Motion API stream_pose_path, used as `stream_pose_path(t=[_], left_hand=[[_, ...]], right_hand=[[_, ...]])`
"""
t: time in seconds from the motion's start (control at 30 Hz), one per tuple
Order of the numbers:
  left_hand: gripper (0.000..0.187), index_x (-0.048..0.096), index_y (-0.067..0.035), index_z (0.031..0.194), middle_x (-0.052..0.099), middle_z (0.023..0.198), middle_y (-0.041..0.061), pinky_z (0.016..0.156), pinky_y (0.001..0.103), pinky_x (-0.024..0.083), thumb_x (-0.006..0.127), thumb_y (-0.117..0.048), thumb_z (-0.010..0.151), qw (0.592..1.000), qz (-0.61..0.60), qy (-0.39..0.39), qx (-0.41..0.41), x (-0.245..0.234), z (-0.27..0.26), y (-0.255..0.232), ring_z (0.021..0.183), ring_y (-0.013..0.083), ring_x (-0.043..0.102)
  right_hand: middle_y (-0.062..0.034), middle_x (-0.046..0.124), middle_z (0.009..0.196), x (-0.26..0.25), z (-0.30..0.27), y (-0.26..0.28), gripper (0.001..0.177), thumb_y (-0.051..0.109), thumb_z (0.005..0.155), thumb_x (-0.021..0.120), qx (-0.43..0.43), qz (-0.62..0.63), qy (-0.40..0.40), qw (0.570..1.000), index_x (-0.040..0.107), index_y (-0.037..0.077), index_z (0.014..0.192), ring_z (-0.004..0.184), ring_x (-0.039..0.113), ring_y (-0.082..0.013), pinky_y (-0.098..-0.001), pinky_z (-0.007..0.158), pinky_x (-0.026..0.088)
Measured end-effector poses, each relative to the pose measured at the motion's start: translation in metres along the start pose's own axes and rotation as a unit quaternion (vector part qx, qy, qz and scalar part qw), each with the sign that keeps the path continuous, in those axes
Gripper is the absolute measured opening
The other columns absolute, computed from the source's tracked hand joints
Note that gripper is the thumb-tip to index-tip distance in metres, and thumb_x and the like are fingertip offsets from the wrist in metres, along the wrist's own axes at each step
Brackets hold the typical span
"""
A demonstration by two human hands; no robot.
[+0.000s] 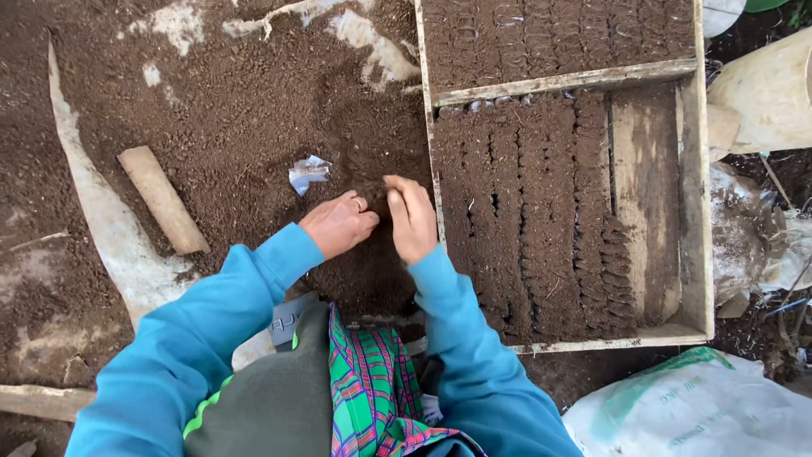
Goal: The person scoops soil from a pile, places it into a seed tray, and presses it down to create small indentations. They then pick up seeds from a small packet and place them into the indentations in the soil.
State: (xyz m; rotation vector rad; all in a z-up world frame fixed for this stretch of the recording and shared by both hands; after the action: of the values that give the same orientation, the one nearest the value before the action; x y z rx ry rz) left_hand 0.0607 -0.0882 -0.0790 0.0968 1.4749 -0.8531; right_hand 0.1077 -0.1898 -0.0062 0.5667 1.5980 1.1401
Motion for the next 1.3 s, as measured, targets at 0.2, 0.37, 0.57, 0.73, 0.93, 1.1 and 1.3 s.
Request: stream_pose_path(t=[0.2,0.37,0.57,0.73,0.93,1.1,1.3], left_hand=[[0.017,0.063,-0.012,0.092,0.062,0.114,0.014,0.101,0.050,0.046,0.073,-0.023,0.084,0.926,-0.357,0.012,-0.119,-0.065,0.004,-0.022,0.113,0.0363,0.059],[0.052,0.055,-0.015,0.108,0.068,0.103,0.013,0.087,0.050,0.049,0.086,-0.035,0.070,0.849,-0.452,0.077,-0.263,0.022,-0.049,0.003,0.100,0.0332,0.065],[0.059,0.036,-0.005,0.127,0.063,0.113,0.026,0.084,0.060,0.052,0.073,-0.014,0.081,0.849,-0.405,0.115,-0.320,-0.009,-0.043,-0.007,0.101,0.0455,0.064],[0.054,0.043,-0.008,0.127,0.066,0.105,0.024,0.076,0.056,0.058,0.067,-0.011,0.079,0.860,-0.398,0.080,-0.309,0.009,-0.046,-0.003,0.089,0.0411,0.069],[0.012,0.069,-0.003,0.089,0.074,0.071,0.013,0.063,0.028,0.059,0.074,-0.006,0.079,0.775,-0.518,0.026,-0.360,0.024,-0.057,0.001,0.063,0.0168,0.072],[0.025,0.063,0.002,0.079,0.064,0.067,0.016,0.057,0.041,0.051,0.075,-0.019,0.083,0.815,-0.442,0.128,-0.352,0.028,-0.045,0.003,0.063,0.0287,0.064],[0.087,0.016,-0.006,0.149,0.042,0.139,0.036,0.106,0.065,0.037,0.060,0.010,0.076,0.839,-0.468,0.095,-0.261,-0.042,-0.005,-0.031,0.126,0.0541,0.043]], right_hand=[[-0.0135,0.067,0.096,0.031,-0.047,-0.047,0.070,-0.008,0.084,0.043,0.033,0.264,0.103,0.959,0.026,0.006,0.151,0.085,0.060,-0.0169,-0.0342,0.071,0.059],[-0.0197,0.061,0.113,0.027,-0.031,-0.052,0.063,0.005,0.086,0.054,0.068,0.117,0.107,0.985,0.035,0.004,0.146,0.104,0.060,-0.0313,-0.0455,0.088,0.054],[-0.0025,0.057,0.130,0.050,-0.039,-0.051,0.039,0.038,0.075,0.080,0.004,-0.070,0.091,0.993,0.064,0.019,0.104,0.123,0.052,-0.0298,-0.0510,0.102,0.040],[0.0002,0.054,0.121,0.046,-0.042,-0.010,0.006,0.013,0.088,0.068,-0.096,-0.070,0.136,0.984,0.063,0.016,0.091,0.122,0.049,-0.0290,-0.0535,0.102,0.039],[-0.0054,0.072,0.103,0.060,-0.026,-0.125,0.036,0.040,0.090,0.074,0.185,0.141,0.042,0.972,0.070,0.014,0.115,0.100,0.067,-0.0193,-0.0400,0.093,0.052],[-0.0126,0.070,0.109,0.023,-0.039,0.019,0.030,0.010,0.102,0.042,-0.009,0.021,0.042,0.999,0.067,0.007,0.119,0.105,0.065,-0.0322,-0.0443,0.093,0.052],[-0.0090,0.068,0.119,0.014,-0.046,0.017,0.073,0.024,0.076,0.082,-0.133,-0.193,0.093,0.968,0.050,0.011,0.141,0.117,0.056,-0.0261,-0.0463,0.103,0.034]])
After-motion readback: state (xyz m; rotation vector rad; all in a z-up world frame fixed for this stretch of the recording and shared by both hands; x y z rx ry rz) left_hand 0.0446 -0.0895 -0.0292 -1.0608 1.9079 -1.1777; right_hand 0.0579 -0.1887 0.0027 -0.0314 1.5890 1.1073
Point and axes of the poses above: each hand's wrist, its own z-axis towards the middle knuckle, its own x-axis out of the palm, y = z × x, the point moved 8 cm from there along z, towards the middle knuckle
